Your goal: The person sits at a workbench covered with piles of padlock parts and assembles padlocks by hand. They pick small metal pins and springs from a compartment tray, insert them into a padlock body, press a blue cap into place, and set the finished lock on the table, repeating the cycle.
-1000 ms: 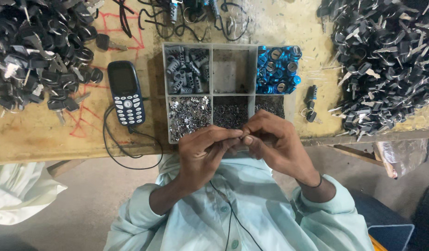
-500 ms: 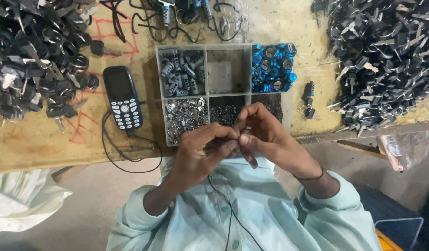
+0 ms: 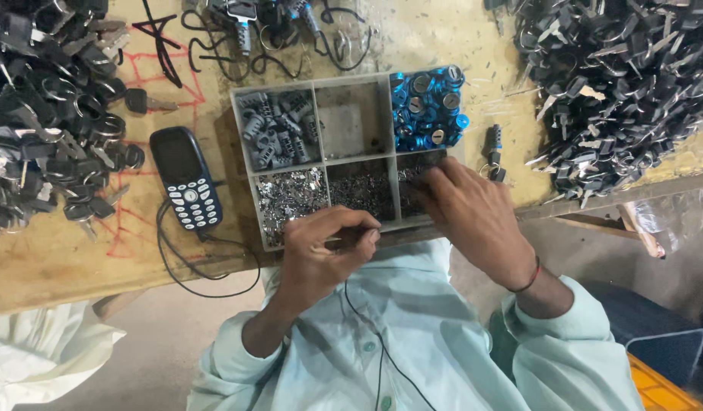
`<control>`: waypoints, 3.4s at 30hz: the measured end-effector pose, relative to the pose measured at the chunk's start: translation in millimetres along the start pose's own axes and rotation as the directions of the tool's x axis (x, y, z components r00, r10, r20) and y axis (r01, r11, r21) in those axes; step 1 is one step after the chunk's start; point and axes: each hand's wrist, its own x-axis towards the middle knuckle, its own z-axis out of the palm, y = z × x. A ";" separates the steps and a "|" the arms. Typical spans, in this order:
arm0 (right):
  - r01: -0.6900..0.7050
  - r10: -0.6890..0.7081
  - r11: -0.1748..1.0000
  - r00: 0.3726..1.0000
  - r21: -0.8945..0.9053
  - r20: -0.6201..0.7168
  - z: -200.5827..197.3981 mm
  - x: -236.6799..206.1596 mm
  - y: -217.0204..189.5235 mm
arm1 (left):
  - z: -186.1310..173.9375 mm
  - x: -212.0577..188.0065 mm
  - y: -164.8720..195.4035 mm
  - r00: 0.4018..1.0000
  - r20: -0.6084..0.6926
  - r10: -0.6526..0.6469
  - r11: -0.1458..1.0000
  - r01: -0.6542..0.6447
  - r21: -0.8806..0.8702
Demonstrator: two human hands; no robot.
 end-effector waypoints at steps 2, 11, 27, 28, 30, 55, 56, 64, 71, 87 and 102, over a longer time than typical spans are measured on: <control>0.029 -0.029 1.000 0.999 -0.004 0.019 0.6 0.1 -1.6 | 1.5 -1.8 -0.1 1.000 -0.001 0.006 1.000 -0.006 0.016; 0.019 -0.017 0.999 0.999 0.037 -0.043 2.2 0.3 -2.4 | 5.9 -4.0 1.6 0.998 0.027 0.048 0.999 -0.048 0.008; -0.060 0.056 0.964 0.998 0.257 0.022 -1.2 -6.0 9.9 | 5.1 -2.6 2.9 1.000 -0.009 0.029 0.999 -0.029 -0.027; -0.074 0.076 0.939 0.997 0.335 0.010 -3.9 -6.9 9.3 | 5.9 -3.0 2.2 1.000 -0.011 0.026 0.999 -0.026 -0.036; -0.143 0.118 0.764 0.990 0.629 0.081 -8.1 -9.6 2.4 | 8.0 -3.4 -0.1 0.998 -0.013 0.060 0.998 -0.061 -0.031; 0.497 -0.326 0.762 0.848 0.415 -0.417 34.7 -18.7 -34.1 | -13.7 -14.1 1.5 0.980 0.105 -0.169 0.936 0.193 -0.296; 0.566 -0.436 0.755 0.810 0.329 -0.392 32.6 -16.3 -30.0 | -15.9 -14.8 0.8 0.987 0.098 -0.128 0.951 0.150 -0.270; 0.163 -0.257 0.692 0.966 0.703 0.029 -9.9 23.8 -45.2 | -30.4 -22.2 -13.8 0.909 0.319 -0.267 0.709 0.410 -0.574; 0.299 -0.265 0.924 0.950 0.236 -0.166 22.9 113.9 -111.0 | -36.7 -33.9 -15.6 0.942 0.251 -0.224 0.728 0.333 -0.600; 0.526 -0.494 0.838 0.844 0.143 -0.210 28.8 119.3 -86.1 | -45.7 -33.7 -12.8 0.973 0.193 -0.129 0.904 0.196 -0.381; 0.226 -0.197 0.732 0.973 0.642 -0.118 7.0 7.4 -57.0 | -35.7 -17.3 -15.8 0.943 0.303 -0.135 0.640 0.316 -0.700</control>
